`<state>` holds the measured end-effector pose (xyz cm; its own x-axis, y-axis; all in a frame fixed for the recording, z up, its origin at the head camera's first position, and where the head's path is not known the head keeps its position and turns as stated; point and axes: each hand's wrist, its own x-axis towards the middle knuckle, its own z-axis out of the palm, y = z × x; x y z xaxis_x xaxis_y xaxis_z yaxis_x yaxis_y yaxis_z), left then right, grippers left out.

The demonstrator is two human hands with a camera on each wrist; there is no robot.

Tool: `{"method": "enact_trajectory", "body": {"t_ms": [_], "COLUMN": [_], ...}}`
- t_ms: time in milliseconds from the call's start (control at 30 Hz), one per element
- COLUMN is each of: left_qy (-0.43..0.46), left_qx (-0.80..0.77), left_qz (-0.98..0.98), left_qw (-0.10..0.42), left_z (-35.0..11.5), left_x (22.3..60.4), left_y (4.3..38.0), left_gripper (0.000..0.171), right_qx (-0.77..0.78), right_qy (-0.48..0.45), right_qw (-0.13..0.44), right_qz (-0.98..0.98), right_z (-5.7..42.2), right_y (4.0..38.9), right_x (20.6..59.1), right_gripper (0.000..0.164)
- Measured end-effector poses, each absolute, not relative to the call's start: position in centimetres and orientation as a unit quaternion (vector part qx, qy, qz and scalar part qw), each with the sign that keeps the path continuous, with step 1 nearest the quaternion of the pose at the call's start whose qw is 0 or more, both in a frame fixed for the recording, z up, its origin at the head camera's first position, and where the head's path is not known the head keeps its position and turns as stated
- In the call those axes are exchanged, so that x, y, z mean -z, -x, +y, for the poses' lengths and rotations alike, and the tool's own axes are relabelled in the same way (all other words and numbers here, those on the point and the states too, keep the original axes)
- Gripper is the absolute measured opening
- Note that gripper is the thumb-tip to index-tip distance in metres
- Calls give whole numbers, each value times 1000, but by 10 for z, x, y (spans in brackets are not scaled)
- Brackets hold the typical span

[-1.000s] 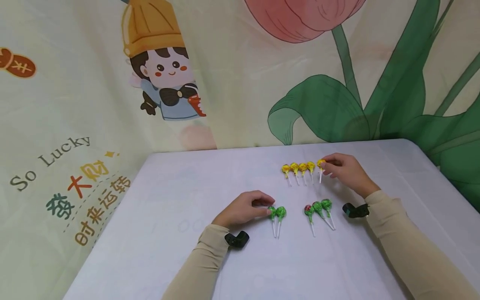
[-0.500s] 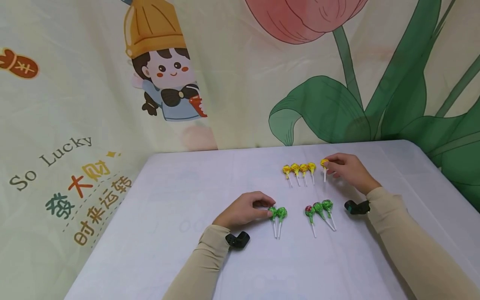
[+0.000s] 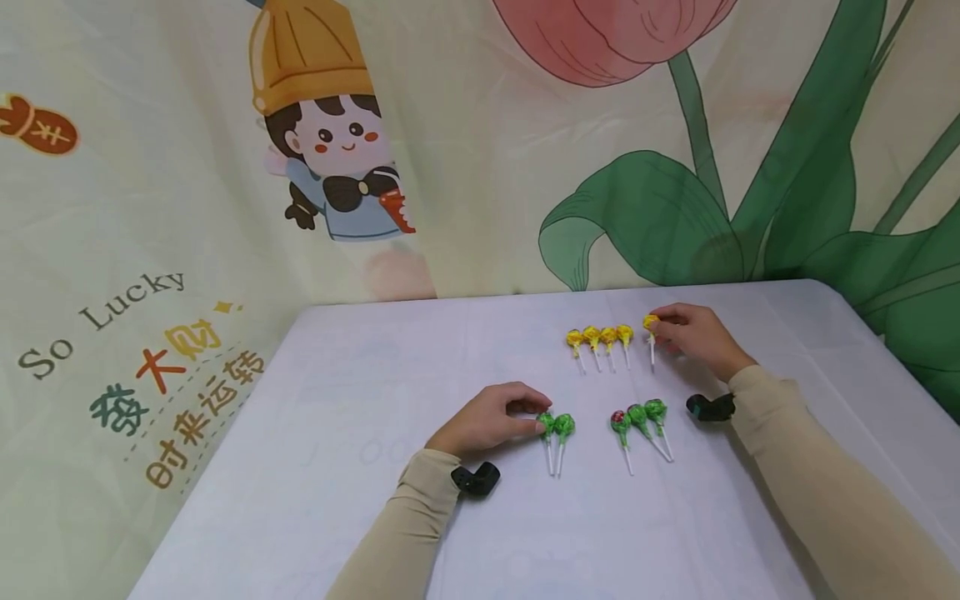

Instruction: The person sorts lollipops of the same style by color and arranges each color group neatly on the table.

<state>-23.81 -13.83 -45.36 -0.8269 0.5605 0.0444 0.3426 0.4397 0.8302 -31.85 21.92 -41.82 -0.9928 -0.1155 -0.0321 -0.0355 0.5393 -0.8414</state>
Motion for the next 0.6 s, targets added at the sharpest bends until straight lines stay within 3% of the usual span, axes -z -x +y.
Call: {"method": "enact_trajectory", "body": {"t_ms": [600], "left_qy": [-275], "left_qx": [-439], "left_qz": [848], "left_qw": [115], "left_z": [-139], "left_x": [454], "left_y": [239], "left_gripper": [35], "right_qx": [476], "right_qy": [26], "right_qw": [68], "right_qz": [877], "right_z": [216], "right_y": [330], "right_x": [425], "right_gripper": [45]}}
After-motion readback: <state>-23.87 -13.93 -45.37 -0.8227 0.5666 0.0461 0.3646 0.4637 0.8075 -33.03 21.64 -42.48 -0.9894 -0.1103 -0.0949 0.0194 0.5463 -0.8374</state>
